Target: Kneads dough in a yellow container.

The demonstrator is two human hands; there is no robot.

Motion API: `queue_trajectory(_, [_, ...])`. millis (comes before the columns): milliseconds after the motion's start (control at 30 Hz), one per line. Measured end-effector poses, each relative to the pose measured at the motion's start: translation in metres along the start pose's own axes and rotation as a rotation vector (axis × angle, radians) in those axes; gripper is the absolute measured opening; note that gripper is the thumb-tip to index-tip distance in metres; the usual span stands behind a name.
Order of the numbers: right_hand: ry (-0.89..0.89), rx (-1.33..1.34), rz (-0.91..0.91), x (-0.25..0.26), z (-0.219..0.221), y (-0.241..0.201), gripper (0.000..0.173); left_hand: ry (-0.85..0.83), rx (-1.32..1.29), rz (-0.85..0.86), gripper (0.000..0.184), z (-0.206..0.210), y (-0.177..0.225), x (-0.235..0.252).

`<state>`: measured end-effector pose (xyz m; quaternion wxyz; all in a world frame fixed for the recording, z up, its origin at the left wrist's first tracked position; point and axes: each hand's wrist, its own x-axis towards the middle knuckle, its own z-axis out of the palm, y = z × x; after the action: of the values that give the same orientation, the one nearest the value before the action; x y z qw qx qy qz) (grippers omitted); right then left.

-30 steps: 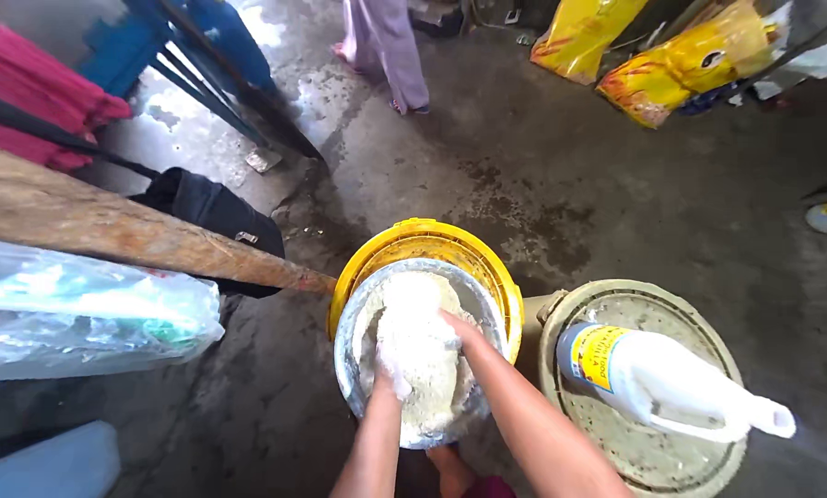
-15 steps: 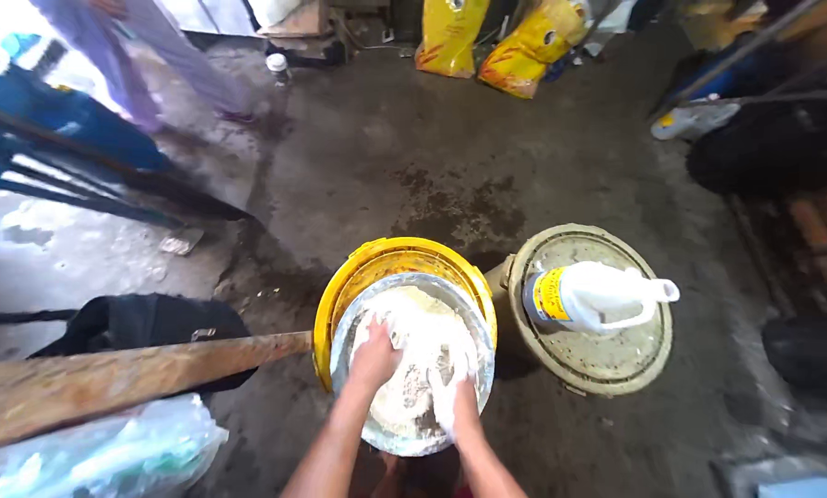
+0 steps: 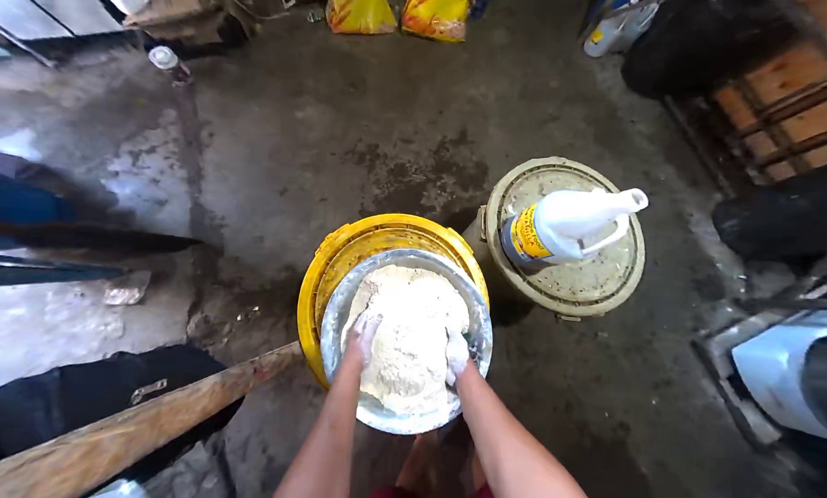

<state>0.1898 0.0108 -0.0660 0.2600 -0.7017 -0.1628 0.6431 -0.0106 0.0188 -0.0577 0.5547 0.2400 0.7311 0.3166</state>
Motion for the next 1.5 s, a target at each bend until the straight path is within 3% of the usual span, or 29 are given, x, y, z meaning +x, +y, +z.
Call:
queue_trajectory(133, [-0.107,-0.162,0.037,-0.005,-0.002,-0.008,0.042,0.07,-0.369,-0.28,0.056,0.006,-0.014,-0.008])
queue_trajectory(300, [-0.157,-0.163,0.018,-0.026,0.005,-0.033,0.035,0.056,-0.561,-0.336,0.052,0.006,-0.014,-0.024])
queue_trajectory(400, [-0.26,-0.401,0.04,-0.031,0.016,-0.057,0.034,0.024,-0.455,-0.323,0.04,0.004,0.009,-0.033])
queue_trajectory(500, [-0.316,-0.52,0.026,-0.035,0.032,-0.076,0.04,0.01,-0.202,-0.177,0.038,-0.001,0.009,-0.03])
queue_trajectory(700, [-0.295,-0.86,-0.319,-0.028,0.035,-0.093,0.055,0.142,-0.05,0.019,0.039,0.003,0.037,-0.046])
queue_trajectory(767, [-0.338,-1.113,-0.344,-0.03,0.032,-0.109,0.059,0.135,0.044,-0.014,0.041,0.006,0.045,-0.058])
queue_trajectory(867, [-0.406,-1.438,-0.407,-0.031,0.029,-0.13,0.053,0.118,0.202,-0.109,0.061,0.014,0.045,-0.075])
queue_trajectory(967, [-0.405,-1.483,-0.609,-0.013,0.032,-0.15,0.05,0.291,0.183,-0.193,0.065,0.035,0.03,-0.096])
queue_trajectory(1133, [-0.602,-1.562,-0.701,0.029,0.049,-0.173,0.067,0.508,0.105,-0.327,0.06,0.09,0.013,-0.12])
queue_trajectory(1233, [-0.715,-1.533,-0.622,0.07,0.055,-0.169,0.077,0.607,0.04,-0.378,0.065,0.12,-0.004,-0.105])
queue_trajectory(1367, [-0.854,-1.348,-0.396,0.106,0.061,-0.158,0.052,0.834,-0.286,-0.28,0.066,0.133,-0.011,-0.08])
queue_trajectory(1500, [-0.806,-1.202,-0.146,0.102,0.054,-0.138,0.043,0.882,-0.632,-0.188,0.054,0.133,-0.027,-0.065])
